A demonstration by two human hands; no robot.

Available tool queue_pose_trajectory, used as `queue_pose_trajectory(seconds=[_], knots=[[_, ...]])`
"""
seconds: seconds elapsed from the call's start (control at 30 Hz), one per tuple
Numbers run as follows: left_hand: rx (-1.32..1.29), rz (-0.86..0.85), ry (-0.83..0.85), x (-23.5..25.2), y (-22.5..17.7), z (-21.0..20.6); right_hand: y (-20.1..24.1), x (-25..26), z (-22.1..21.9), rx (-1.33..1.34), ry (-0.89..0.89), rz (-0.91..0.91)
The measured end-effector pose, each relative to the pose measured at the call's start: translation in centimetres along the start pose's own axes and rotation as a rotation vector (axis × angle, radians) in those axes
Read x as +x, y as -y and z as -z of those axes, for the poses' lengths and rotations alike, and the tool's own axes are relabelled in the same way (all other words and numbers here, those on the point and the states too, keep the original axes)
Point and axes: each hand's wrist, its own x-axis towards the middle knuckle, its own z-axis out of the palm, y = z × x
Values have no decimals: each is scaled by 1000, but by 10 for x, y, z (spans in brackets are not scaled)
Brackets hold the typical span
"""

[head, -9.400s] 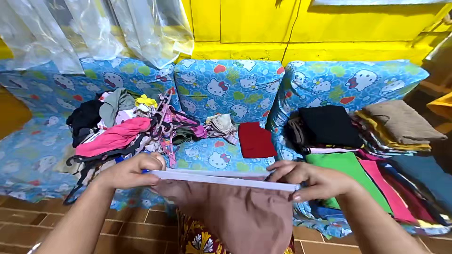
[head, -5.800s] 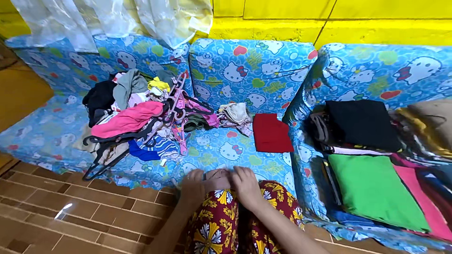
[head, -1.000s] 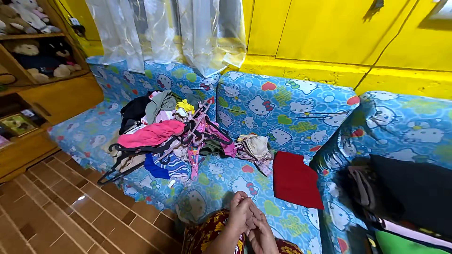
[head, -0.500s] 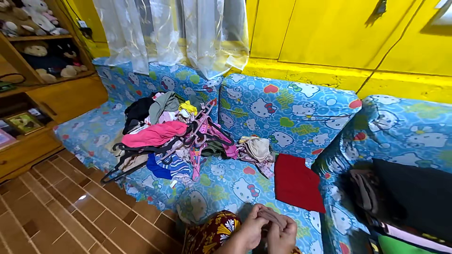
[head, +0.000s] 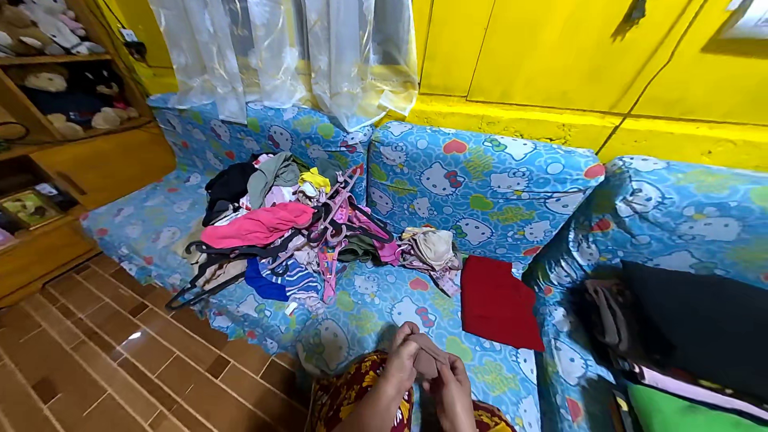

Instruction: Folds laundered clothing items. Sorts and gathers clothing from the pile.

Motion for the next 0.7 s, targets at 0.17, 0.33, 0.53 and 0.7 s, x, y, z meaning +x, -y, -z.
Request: queue_pose_trajectory(seconds=[0.17, 0.33, 0.53, 0.7], knots=[[80, 51, 155, 4, -7, 7, 7, 5, 17, 106, 79, -91], [-20, 259, 32, -3, -28, 1, 9, 9, 28, 27, 256, 31], [-127, 444, 12, 3, -33, 2, 12, 5, 30, 297, 425, -109], [326, 249, 351, 6, -14, 7, 18, 16, 17, 480, -24, -80]])
